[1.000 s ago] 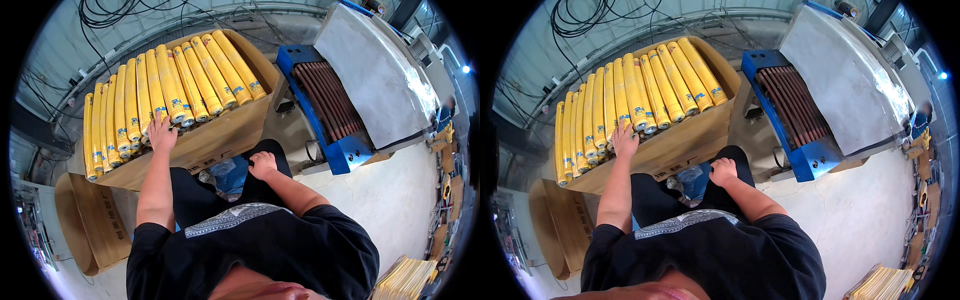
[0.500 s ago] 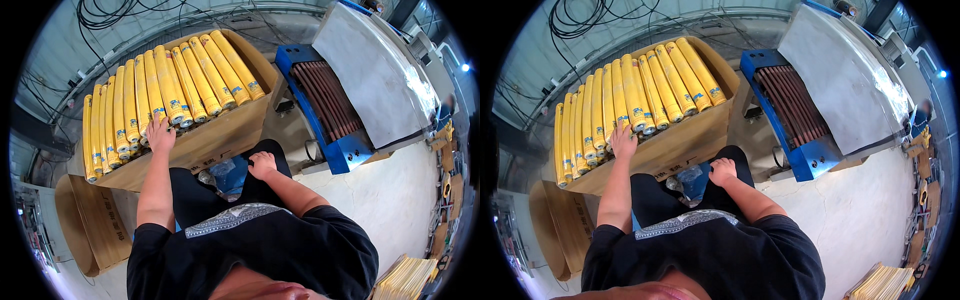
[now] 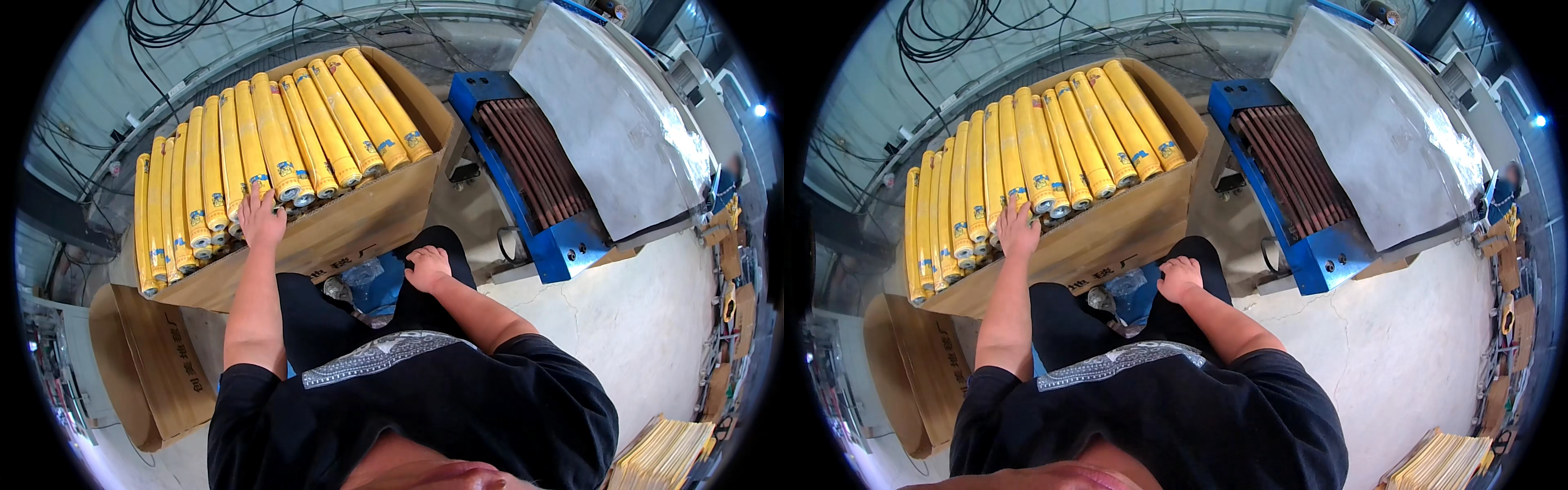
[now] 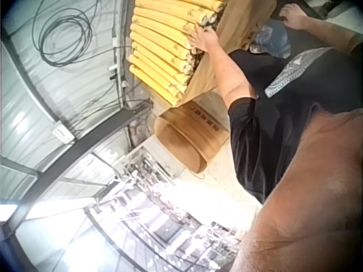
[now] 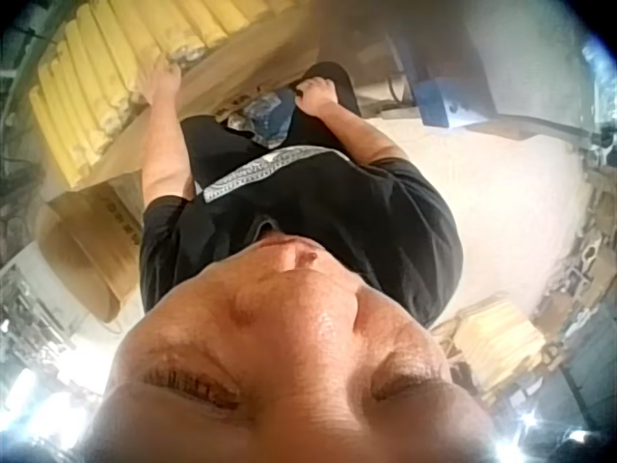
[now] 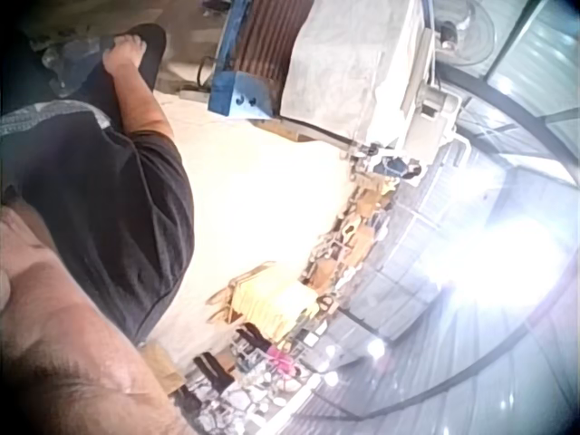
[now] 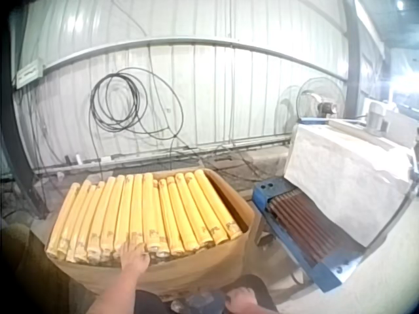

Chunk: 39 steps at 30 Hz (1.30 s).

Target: The person sits in a warehouse and repeatedly picks yellow cylindrical packages from a large cardboard box. They place each cylinder onto a blue roller conveyor machine to the right. The person continues this process for the duration of the clip.

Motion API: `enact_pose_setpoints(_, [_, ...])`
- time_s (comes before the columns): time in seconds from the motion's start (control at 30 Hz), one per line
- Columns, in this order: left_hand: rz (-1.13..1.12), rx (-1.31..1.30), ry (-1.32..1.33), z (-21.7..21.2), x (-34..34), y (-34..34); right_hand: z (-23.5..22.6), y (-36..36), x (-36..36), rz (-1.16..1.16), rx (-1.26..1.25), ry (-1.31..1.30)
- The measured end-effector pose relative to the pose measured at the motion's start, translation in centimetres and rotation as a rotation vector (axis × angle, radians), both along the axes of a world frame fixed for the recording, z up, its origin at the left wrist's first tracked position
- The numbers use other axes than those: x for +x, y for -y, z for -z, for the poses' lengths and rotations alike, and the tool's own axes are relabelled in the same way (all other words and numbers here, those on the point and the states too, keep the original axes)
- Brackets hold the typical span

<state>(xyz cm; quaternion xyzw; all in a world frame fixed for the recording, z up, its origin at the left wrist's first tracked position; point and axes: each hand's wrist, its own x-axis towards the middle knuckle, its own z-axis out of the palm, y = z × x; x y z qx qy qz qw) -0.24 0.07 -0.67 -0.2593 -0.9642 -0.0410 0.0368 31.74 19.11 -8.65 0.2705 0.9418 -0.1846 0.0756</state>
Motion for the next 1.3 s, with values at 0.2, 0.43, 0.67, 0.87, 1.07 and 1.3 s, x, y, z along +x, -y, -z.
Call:
enact_pose_setpoints(0.2, [0.004, 0.011, -0.014, -0.17, 0.23, -0.1, -0.33, 0.06, 0.0, 0.001, 0.004, 0.009])
enact_pose_setpoints(0.43, [-0.008, -0.011, -0.001, -0.22, 0.12, -0.1, -0.32, -0.01, -0.13, -0.006, 0.008, 0.028])
enact_pose_setpoints(0.67, [-0.004, 0.006, -0.008, -0.14, 0.14, -0.09, -0.23, 0.01, -0.02, -0.004, 0.01, 0.012])
enact_pose_setpoints(0.87, [0.0, 0.0, -0.004, -0.28, 0.14, -0.08, -0.28, 0.0, -0.1, 0.003, 0.002, 0.011])
enact_pose_setpoints(1.07, [0.001, 0.007, -0.007, -0.14, 0.08, -0.05, 0.06, -0.11, -0.02, -0.001, -0.001, -0.007])
enact_pose_setpoints(1.3, [0.004, 0.004, -0.027, 0.09, -0.02, 0.04, 0.13, -0.1, -0.05, -0.005, 0.001, -0.014])
